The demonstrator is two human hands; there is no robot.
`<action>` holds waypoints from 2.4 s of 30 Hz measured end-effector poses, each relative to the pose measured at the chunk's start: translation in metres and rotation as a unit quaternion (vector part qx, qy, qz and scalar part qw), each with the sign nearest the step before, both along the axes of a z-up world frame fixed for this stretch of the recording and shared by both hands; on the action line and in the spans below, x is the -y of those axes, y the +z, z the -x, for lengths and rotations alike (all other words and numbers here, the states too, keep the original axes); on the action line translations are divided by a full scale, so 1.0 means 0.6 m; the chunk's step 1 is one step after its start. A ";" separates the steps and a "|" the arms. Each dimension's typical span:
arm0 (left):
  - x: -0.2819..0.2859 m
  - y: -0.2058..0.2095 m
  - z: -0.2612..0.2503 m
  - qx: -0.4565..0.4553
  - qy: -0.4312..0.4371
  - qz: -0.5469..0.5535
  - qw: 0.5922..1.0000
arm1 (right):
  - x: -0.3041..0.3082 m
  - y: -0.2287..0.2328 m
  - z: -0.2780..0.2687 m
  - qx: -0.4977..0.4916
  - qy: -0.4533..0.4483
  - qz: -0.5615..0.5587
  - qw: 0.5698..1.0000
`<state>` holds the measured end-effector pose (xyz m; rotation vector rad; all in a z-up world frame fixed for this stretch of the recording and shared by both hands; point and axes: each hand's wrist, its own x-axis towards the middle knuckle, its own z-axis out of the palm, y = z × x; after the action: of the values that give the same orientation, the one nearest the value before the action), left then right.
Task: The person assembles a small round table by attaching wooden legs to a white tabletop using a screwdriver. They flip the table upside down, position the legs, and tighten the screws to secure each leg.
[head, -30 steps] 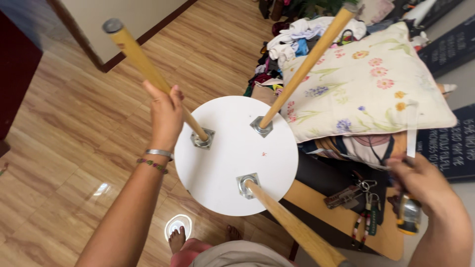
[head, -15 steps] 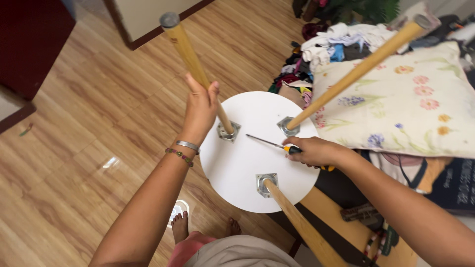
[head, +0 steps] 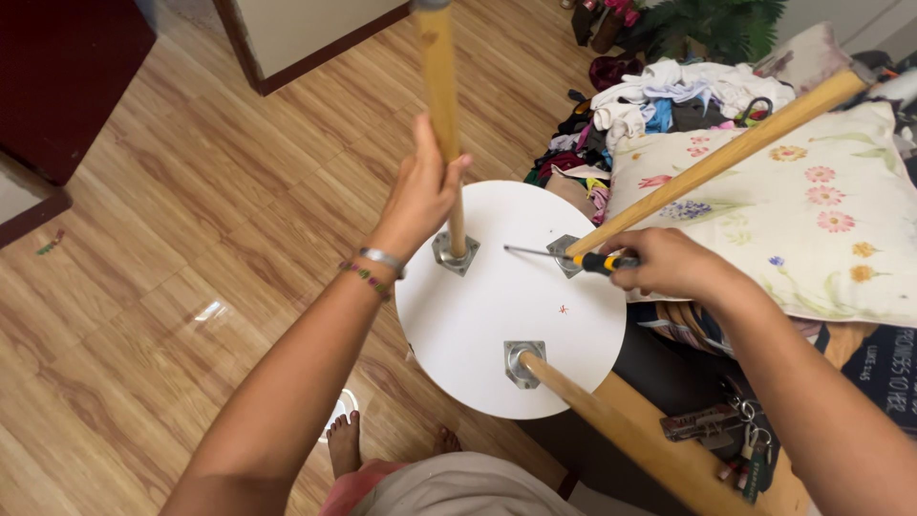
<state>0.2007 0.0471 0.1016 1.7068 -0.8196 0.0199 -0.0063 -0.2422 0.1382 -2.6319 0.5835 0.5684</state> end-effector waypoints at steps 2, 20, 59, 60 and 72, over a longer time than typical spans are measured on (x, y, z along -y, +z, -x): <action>0.034 0.013 -0.003 0.022 0.008 0.023 0.999 | 0.023 -0.018 0.013 0.025 -0.082 -0.110 0.990; 0.082 -0.072 -0.118 -0.059 -0.107 0.030 0.992 | 0.001 -0.351 0.031 0.404 -0.260 -0.442 0.757; 0.077 -0.071 -0.178 -0.213 -0.315 0.024 0.925 | 0.026 -0.345 0.043 0.339 -0.263 -0.466 0.774; 0.076 -0.074 -0.170 -0.209 -0.305 0.039 0.929 | 0.025 -0.341 0.043 0.345 -0.273 -0.459 0.772; 0.077 -0.081 -0.174 -0.136 -0.304 -0.023 0.942 | -0.042 0.011 -0.056 0.192 -0.117 0.023 0.974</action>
<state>0.3053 0.0007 0.0531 1.3927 -1.1070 -0.6471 0.0274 -0.2170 0.1449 -2.5666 0.7703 -0.0290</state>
